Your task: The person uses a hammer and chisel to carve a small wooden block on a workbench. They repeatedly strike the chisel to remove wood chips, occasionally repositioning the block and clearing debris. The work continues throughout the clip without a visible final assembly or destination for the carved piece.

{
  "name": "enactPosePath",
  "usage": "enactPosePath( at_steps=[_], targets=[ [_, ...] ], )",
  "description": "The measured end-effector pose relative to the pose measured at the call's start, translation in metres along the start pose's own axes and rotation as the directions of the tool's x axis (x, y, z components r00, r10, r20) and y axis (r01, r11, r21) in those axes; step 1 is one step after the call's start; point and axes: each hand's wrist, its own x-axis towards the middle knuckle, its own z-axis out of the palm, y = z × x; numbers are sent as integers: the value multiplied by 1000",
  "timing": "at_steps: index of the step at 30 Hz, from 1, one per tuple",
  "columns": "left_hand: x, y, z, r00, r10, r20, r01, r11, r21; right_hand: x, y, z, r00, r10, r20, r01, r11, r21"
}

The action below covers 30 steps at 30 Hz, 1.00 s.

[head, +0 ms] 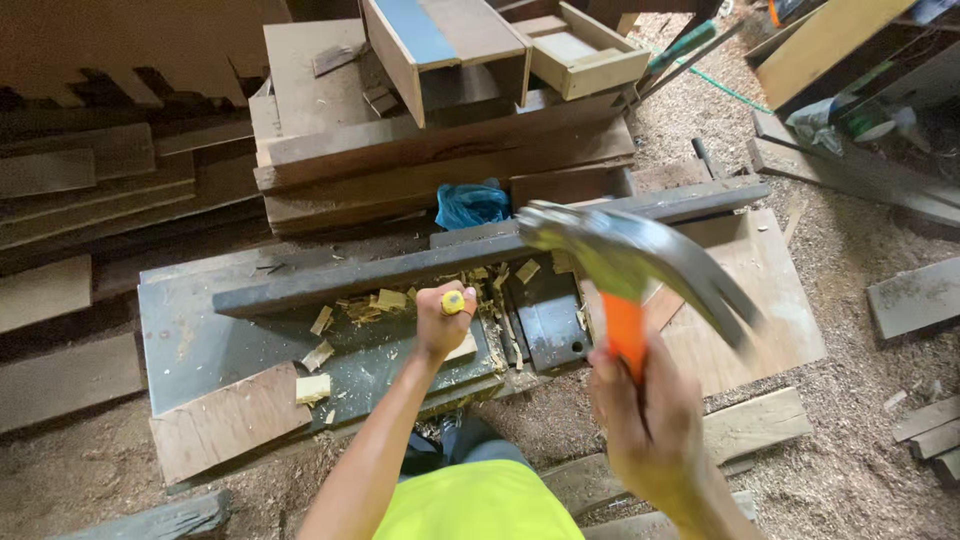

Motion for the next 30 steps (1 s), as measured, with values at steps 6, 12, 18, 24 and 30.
enactPosePath(
  at_steps=[6, 12, 18, 24, 30],
  targets=[
    [-8, -28, 7, 992, 127, 22, -127, 992, 1, 12, 22, 59, 989, -42, 144, 104, 884, -456],
    [-18, -31, 22, 994, 34, 106, -15, 983, -183, 9, -18, 48, 932, 259, 254, -167, 928, -333],
    [-13, -8, 5, 994, 9, 107, -6, 1000, -29, -4, -49, 25, 994, -112, 18, 112, 939, -326],
    [-4, -2, 3, 960, 249, 127, -248, 968, -20, 14, 5, 46, 954, 158, 256, -29, 894, -447],
    [-16, -1, 18, 967, 211, 142, -210, 977, -23, 19, -4, 4, 966, -71, 247, 161, 916, -367]
  ],
)
